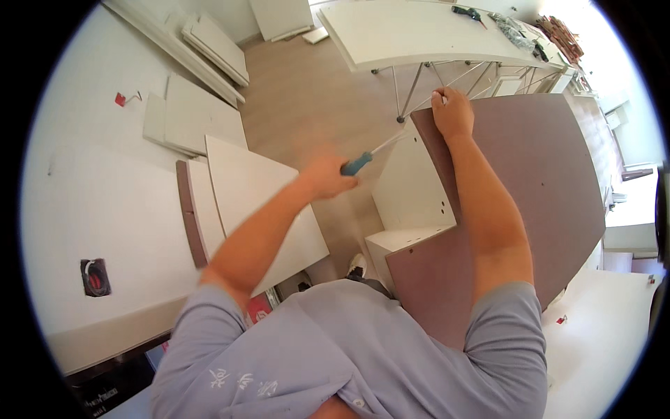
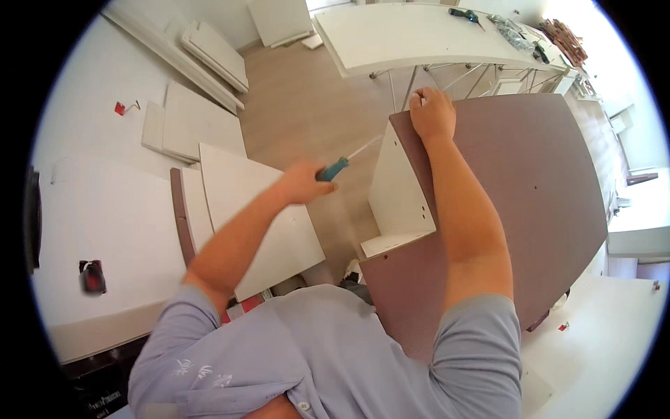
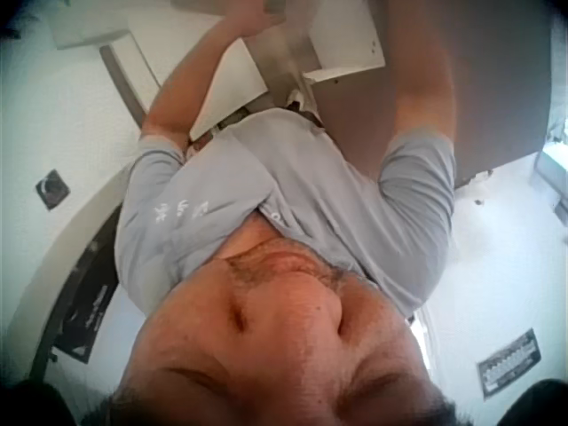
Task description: The person assembles a cabinet by using a power drill to drive screws into a panel, lifting and positioning a large corner piece onto the frame, and using a screwdriver to tighten fasteners.
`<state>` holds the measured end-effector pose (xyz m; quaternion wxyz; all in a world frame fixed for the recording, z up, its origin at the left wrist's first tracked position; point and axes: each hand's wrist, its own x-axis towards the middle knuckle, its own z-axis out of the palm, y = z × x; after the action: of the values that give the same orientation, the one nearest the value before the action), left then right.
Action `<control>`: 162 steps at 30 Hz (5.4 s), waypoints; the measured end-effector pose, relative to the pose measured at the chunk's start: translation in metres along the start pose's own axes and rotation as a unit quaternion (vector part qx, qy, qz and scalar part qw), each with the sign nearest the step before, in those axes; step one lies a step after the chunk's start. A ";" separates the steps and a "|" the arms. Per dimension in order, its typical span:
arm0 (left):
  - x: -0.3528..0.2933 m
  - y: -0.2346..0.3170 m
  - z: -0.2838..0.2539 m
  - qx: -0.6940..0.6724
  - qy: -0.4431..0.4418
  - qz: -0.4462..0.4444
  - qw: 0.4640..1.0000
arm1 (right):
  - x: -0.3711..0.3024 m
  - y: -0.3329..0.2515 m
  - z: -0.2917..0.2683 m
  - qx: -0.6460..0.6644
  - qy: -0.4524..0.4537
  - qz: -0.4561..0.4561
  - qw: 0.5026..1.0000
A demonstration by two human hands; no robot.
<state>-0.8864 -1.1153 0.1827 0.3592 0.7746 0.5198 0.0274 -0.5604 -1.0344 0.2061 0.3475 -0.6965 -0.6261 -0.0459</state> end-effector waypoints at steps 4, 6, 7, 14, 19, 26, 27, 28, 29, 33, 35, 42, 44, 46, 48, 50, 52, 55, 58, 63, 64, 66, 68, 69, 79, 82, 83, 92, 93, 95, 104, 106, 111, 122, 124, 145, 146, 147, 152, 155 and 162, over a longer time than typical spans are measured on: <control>-0.061 -0.030 0.047 -0.470 -0.039 -0.130 0.872 | -0.041 -0.024 -0.023 0.232 -0.058 0.173 0.955; -0.088 -0.027 0.053 -0.548 -0.002 -0.145 0.824 | -0.086 -0.042 -0.030 0.263 -0.136 0.135 0.946; -0.096 -0.022 0.053 -0.547 0.014 -0.147 0.824 | -0.112 -0.056 -0.034 0.250 -0.172 0.085 0.949; -0.131 0.048 0.058 -0.300 0.031 0.062 0.951 | -0.217 -0.149 -0.084 0.516 -0.432 0.216 0.707; -0.145 0.037 0.065 -0.370 -0.129 -0.083 0.916 | -0.220 -0.136 -0.114 0.586 -0.317 0.328 0.670; -0.148 -0.129 0.159 -0.734 0.061 -0.345 0.582 | -0.236 -0.127 -0.132 0.514 -0.376 0.207 0.742; -0.149 -0.124 0.151 -0.736 0.060 -0.309 0.599 | -0.236 -0.129 -0.131 0.487 -0.387 0.188 0.760; -0.151 -0.118 0.145 -0.737 0.058 -0.272 0.616 | -0.233 -0.131 -0.134 0.452 -0.400 0.173 0.778; -0.156 -0.109 0.133 -0.736 0.059 -0.237 0.631 | -0.233 -0.132 -0.133 0.437 -0.397 0.168 0.790; -0.154 -0.078 0.094 -0.763 0.013 -0.145 0.630 | -0.251 -0.132 -0.121 0.390 -0.327 0.124 0.852; -0.146 -0.062 0.086 -0.747 0.016 -0.141 0.649 | -0.255 -0.137 -0.117 0.375 -0.292 0.115 0.872; -0.120 -0.060 0.071 -0.724 -0.041 -0.153 0.671 | -0.256 -0.146 -0.127 0.347 -0.247 0.090 0.900; -0.111 -0.055 0.071 -0.737 -0.031 -0.177 0.651 | -0.254 -0.145 -0.126 0.338 -0.253 0.078 0.903; -0.101 -0.071 0.073 -0.754 -0.024 -0.188 0.628 | -0.256 -0.144 -0.119 0.324 -0.245 0.053 0.912; -0.084 -0.067 0.073 -0.769 -0.028 -0.199 0.606 | -0.253 -0.137 -0.109 0.429 -0.214 0.091 0.873; -0.068 -0.065 0.068 -0.779 -0.026 -0.217 0.588 | -0.250 -0.133 -0.104 0.524 -0.195 0.157 0.814; -0.046 -0.070 0.063 -0.794 -0.073 -0.195 0.572 | -0.239 -0.134 -0.101 0.604 -0.183 0.252 0.733; -0.021 -0.063 0.061 -0.780 -0.156 -0.207 0.570 | -0.228 -0.134 -0.111 0.557 -0.203 0.219 0.775; -0.011 -0.020 0.062 -0.667 -0.286 -0.253 0.640 | -0.236 -0.132 -0.112 0.573 -0.152 0.231 0.771; 0.055 -0.036 0.052 -0.561 -0.477 -0.194 0.648 | -0.246 -0.133 -0.101 0.595 0.048 0.334 0.729; 0.069 -0.037 0.043 -0.523 -0.483 -0.205 0.672 | -0.243 -0.140 -0.099 0.598 0.127 0.335 0.717; 0.101 -0.042 0.029 -0.481 -0.503 -0.212 0.686 | -0.254 -0.142 -0.089 0.526 0.196 0.316 0.765; 0.124 -0.049 0.022 -0.476 -0.532 -0.217 0.665 | -0.257 -0.152 -0.083 0.458 0.281 0.328 0.777; 0.138 -0.050 0.017 -0.468 -0.541 -0.223 0.663 | -0.251 -0.158 -0.083 0.448 0.338 0.362 0.744; 0.190 -0.010 -0.014 -0.374 -0.603 -0.142 0.690 | -0.239 -0.233 -0.096 0.334 0.465 0.426 0.701; 0.190 0.018 -0.021 -0.343 -0.618 -0.119 0.697 | -0.246 -0.246 -0.086 0.308 0.352 0.511 0.721; 0.188 0.026 -0.024 -0.326 -0.613 -0.105 0.712 | -0.239 -0.250 -0.087 0.304 0.293 0.545 0.724; 0.173 0.066 -0.034 -0.277 -0.655 -0.065 0.700 | -0.220 -0.263 -0.107 0.233 0.005 0.595 0.769; 0.171 0.073 -0.035 -0.267 -0.660 -0.067 0.699 | -0.217 -0.266 -0.113 0.213 -0.005 0.593 0.776; 0.170 0.085 -0.034 -0.247 -0.671 -0.067 0.696 | -0.213 -0.275 -0.117 0.166 0.003 0.576 0.801; 0.193 0.130 -0.038 -0.152 -0.756 0.039 0.635 | -0.193 -0.311 -0.080 0.064 0.125 0.607 0.782; 0.199 0.135 -0.039 -0.141 -0.773 0.038 0.617 | -0.185 -0.320 -0.064 0.074 0.163 0.609 0.773; 0.206 0.136 -0.040 -0.085 -0.804 0.044 0.587 | -0.166 -0.345 -0.038 0.079 0.232 0.657 0.713; 0.168 0.146 -0.018 0.051 -0.838 0.002 0.543 | -0.184 -0.388 0.026 0.082 0.371 0.687 0.620; 0.153 0.150 -0.009 0.046 -0.828 -0.037 0.557 | -0.199 -0.383 0.041 0.144 0.433 0.685 0.568; 0.157 0.120 0.064 -0.061 -0.709 -0.100 0.695 | -0.223 -0.266 0.069 -0.230 0.435 0.572 0.657; 0.159 0.120 0.058 -0.042 -0.714 -0.106 0.691 | -0.219 -0.267 0.065 -0.226 0.435 0.572 0.657; 0.161 0.119 0.051 -0.024 -0.718 -0.112 0.686 | -0.212 -0.268 0.061 -0.222 0.436 0.572 0.658; 0.161 0.123 0.037 -0.012 -0.727 -0.113 0.677 | -0.238 -0.266 0.053 0.386 0.621 0.574 0.368; 0.166 0.129 0.027 0.005 -0.762 -0.102 0.639 | -0.234 -0.265 0.049 0.153 0.573 0.618 0.516; 0.176 0.132 0.009 0.099 -0.796 -0.054 0.594 | -0.214 -0.261 0.043 -0.093 0.301 0.691 0.651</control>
<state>-0.6984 -1.0014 0.1952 0.5524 0.4894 0.0676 -0.6714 -0.8573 -1.1970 0.1780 0.3816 -0.9043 0.1825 -0.0579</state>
